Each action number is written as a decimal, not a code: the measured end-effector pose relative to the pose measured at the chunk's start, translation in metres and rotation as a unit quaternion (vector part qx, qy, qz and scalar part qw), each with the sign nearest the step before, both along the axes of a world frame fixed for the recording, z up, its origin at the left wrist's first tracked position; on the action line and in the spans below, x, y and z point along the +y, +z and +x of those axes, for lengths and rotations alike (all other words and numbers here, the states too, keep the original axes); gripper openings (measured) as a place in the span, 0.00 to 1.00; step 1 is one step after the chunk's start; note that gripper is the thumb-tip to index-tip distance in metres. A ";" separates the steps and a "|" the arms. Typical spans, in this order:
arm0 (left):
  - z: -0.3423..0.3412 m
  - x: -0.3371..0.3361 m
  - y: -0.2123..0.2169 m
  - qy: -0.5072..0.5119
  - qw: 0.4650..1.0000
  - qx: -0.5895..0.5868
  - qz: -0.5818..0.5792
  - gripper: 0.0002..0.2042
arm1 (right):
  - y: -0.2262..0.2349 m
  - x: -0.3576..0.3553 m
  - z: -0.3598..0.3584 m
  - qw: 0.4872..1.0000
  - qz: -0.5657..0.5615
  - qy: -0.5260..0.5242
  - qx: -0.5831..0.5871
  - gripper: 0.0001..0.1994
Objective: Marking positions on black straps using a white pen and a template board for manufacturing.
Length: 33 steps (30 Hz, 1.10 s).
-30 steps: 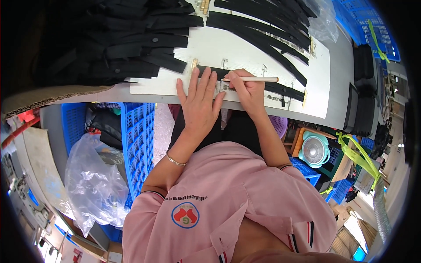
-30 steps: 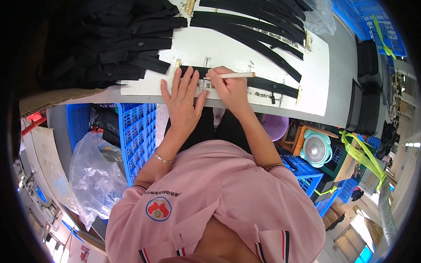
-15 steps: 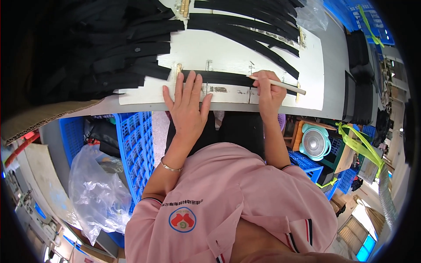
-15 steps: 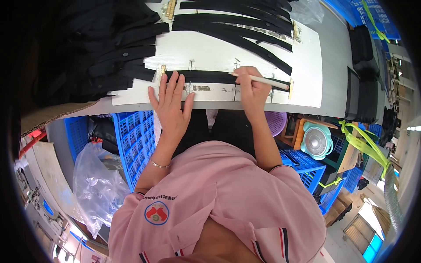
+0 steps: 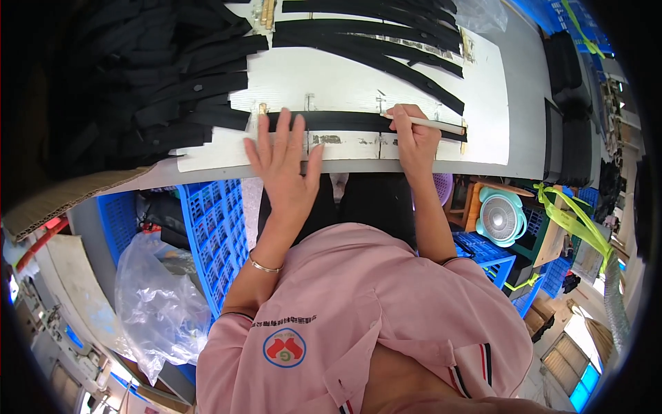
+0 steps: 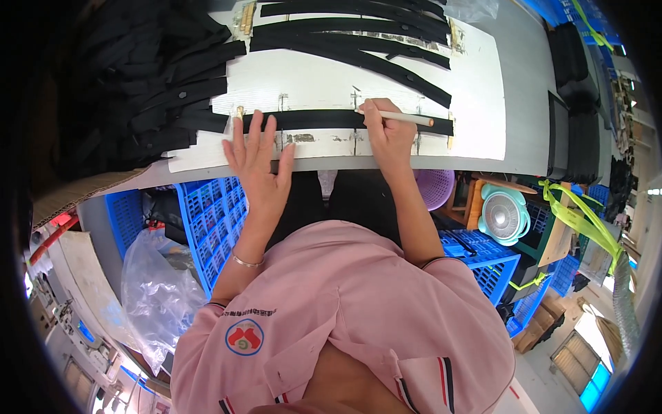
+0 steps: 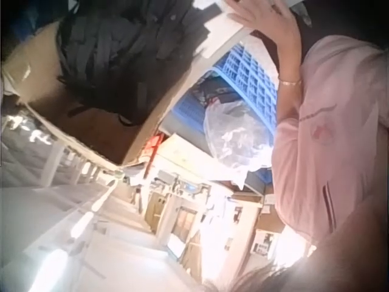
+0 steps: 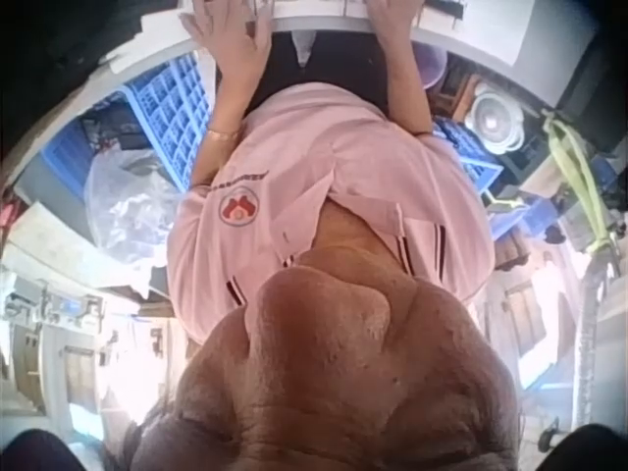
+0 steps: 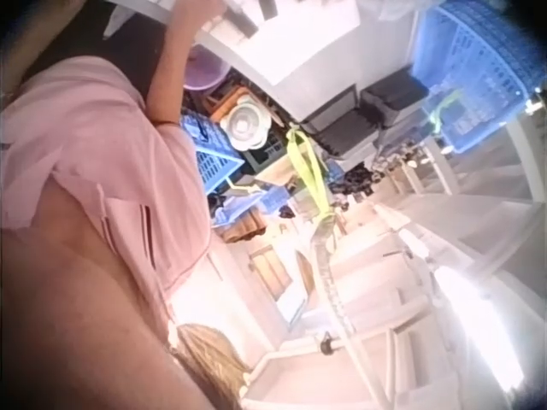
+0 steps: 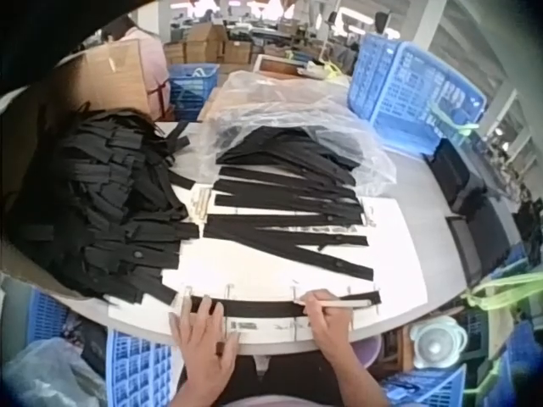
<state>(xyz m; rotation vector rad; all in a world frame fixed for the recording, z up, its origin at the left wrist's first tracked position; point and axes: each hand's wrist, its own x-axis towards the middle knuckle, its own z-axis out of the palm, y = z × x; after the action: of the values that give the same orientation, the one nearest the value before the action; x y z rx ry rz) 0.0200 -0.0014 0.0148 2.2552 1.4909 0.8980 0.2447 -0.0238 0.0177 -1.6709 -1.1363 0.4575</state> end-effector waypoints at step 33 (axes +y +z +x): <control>0.077 0.010 -0.007 -0.095 0.989 -0.102 0.051 0.07 | 0.017 -0.033 0.043 0.988 0.067 -0.008 0.142 0.13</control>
<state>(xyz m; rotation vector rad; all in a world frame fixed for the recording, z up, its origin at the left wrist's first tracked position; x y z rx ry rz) 0.0969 0.0083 0.0076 2.2516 1.1444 1.1286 0.2880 -0.0567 0.0342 -1.4436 -0.9226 0.5763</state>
